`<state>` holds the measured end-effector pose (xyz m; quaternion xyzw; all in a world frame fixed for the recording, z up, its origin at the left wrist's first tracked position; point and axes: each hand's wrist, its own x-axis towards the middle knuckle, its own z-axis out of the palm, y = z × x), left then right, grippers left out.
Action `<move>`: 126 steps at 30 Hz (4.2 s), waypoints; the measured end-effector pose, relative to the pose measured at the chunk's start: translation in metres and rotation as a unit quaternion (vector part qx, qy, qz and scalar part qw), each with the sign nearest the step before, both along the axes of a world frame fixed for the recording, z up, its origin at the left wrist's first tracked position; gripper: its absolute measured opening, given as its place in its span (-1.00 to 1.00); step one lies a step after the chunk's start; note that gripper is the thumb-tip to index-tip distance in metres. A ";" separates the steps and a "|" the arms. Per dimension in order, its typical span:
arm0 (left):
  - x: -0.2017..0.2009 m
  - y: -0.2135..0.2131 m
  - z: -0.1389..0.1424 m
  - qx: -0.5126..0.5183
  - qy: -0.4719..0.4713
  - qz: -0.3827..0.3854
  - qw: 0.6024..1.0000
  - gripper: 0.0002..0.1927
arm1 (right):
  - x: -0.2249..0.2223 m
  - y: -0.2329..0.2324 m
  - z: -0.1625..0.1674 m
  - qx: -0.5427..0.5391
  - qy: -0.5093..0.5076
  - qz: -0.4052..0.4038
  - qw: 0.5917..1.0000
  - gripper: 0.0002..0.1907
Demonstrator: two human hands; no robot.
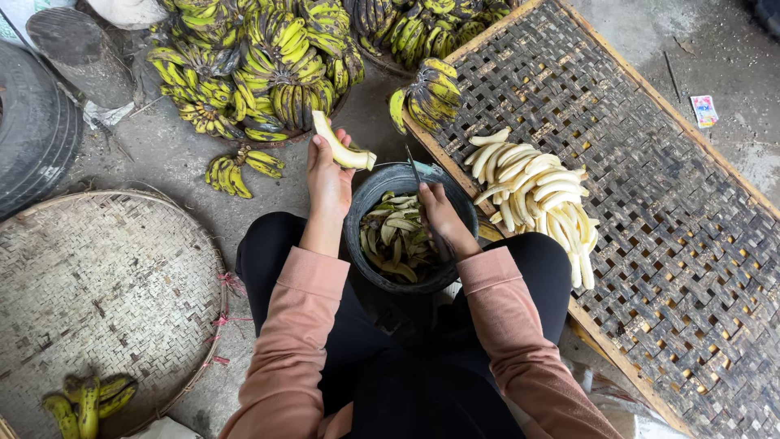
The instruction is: The person sits on the floor and peels bananas one at a time with a small knife, dropping the peels into a bucket between their legs and placing the peeled bananas onto a woven bamboo tray. They occasionally reach into a large pile of unpeeled bananas to grab the next one.
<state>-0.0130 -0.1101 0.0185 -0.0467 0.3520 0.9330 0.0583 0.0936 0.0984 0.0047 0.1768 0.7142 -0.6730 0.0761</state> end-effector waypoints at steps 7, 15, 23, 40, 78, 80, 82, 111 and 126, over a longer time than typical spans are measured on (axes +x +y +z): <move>0.025 0.041 -0.015 -0.157 0.054 -0.124 0.978 -0.54 | 0.000 -0.002 0.012 -0.007 0.209 0.081 0.974 -0.50; 0.014 0.023 0.011 -0.110 0.032 -0.041 0.993 -0.59 | 0.007 0.023 0.015 0.105 0.305 0.086 0.943 -0.54; 0.065 0.078 -0.003 -0.261 0.163 -0.180 0.934 -0.63 | 0.007 0.016 0.059 -0.057 0.232 -0.099 0.966 -0.70; 0.023 0.055 0.006 0.085 0.065 -0.021 0.994 -0.66 | 0.005 0.037 0.039 -0.353 0.116 -0.131 0.919 -0.85; 0.078 0.097 0.008 -0.271 0.189 -0.104 0.938 -0.68 | 0.012 0.003 0.060 0.010 0.267 -0.145 0.953 -0.89; 0.068 0.097 -0.006 -0.136 0.103 -0.121 0.978 -0.70 | 0.010 0.014 0.053 -0.212 0.170 -0.154 0.950 -0.89; 0.050 0.094 -0.016 0.045 -0.008 -0.100 0.994 -0.72 | 0.009 0.027 0.049 -0.308 0.185 -0.157 0.920 -0.86; 0.064 0.050 0.063 -0.823 0.198 -0.211 0.489 -0.68 | 0.024 0.039 0.076 -0.038 0.185 -0.091 0.978 -0.65; 0.016 0.088 -0.040 0.137 -0.109 -0.151 0.973 -0.55 | 0.046 -0.016 0.090 0.202 0.404 0.038 0.891 -0.38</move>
